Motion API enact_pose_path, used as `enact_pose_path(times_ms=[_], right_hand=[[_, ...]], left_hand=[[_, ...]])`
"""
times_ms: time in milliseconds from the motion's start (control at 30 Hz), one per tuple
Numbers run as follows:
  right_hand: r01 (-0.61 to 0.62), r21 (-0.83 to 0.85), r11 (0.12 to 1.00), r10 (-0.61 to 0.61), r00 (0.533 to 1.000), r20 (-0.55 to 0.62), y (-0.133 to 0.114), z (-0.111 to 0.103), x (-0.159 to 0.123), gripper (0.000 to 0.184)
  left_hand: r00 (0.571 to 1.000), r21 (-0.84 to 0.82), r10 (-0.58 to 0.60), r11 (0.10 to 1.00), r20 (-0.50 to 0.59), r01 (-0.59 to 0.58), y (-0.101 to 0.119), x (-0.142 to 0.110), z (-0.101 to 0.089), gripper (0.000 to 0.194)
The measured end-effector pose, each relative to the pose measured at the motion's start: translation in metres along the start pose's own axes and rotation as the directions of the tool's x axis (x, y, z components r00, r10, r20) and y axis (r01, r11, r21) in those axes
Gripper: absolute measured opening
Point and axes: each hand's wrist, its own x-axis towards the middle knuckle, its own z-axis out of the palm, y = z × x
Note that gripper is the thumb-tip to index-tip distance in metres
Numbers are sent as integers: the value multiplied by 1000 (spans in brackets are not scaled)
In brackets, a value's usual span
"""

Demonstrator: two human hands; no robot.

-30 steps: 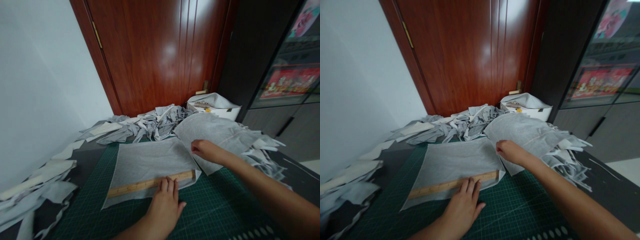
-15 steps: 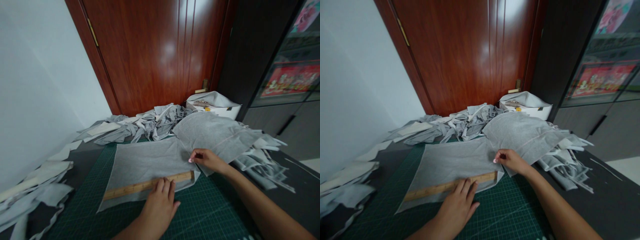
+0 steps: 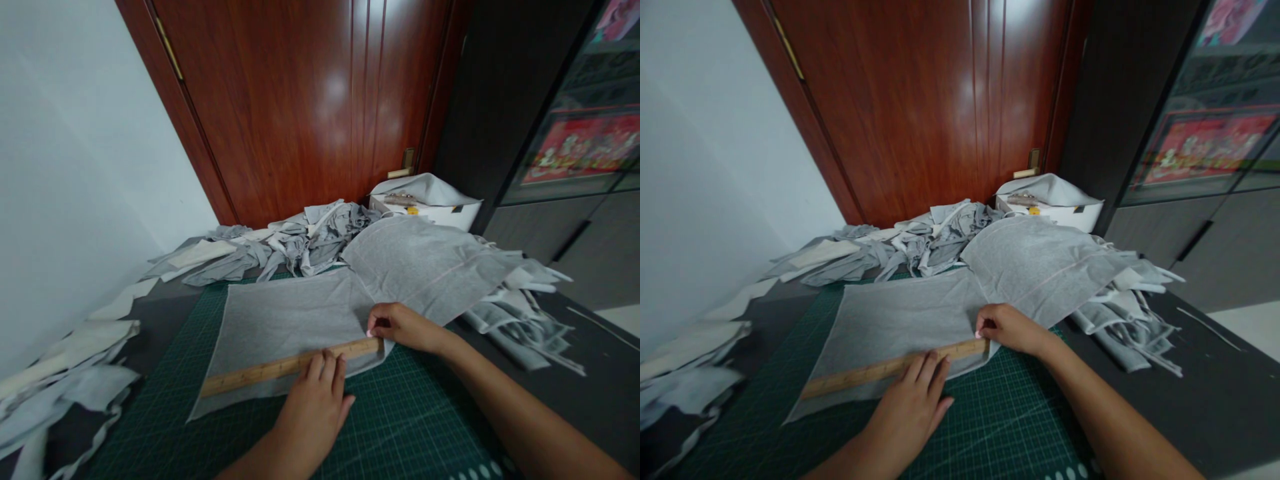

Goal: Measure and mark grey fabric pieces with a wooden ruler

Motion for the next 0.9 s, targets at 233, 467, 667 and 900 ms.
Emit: enact_pose_path(times_ms=[233, 467, 667, 900], right_hand=[[-94, -157, 983, 97, 995, 10, 18, -33, -15, 13], [-118, -118, 986, 94, 977, -194, 29, -27, -6, 20], [-99, -229, 968, 39, 967, -253, 34, -10, 4, 10], [30, -198, 980, -86, 956, -280, 31, 1, 5, 11]], left_hand=[[999, -10, -10, 1000, 36, 10, 1, -1, -3, 49], [997, -235, -16, 971, 75, 33, -16, 8, -17, 40], [994, -347, -76, 933, 75, 97, -32, 11, -21, 21], [994, -331, -68, 939, 82, 91, -31, 7, -20, 24]])
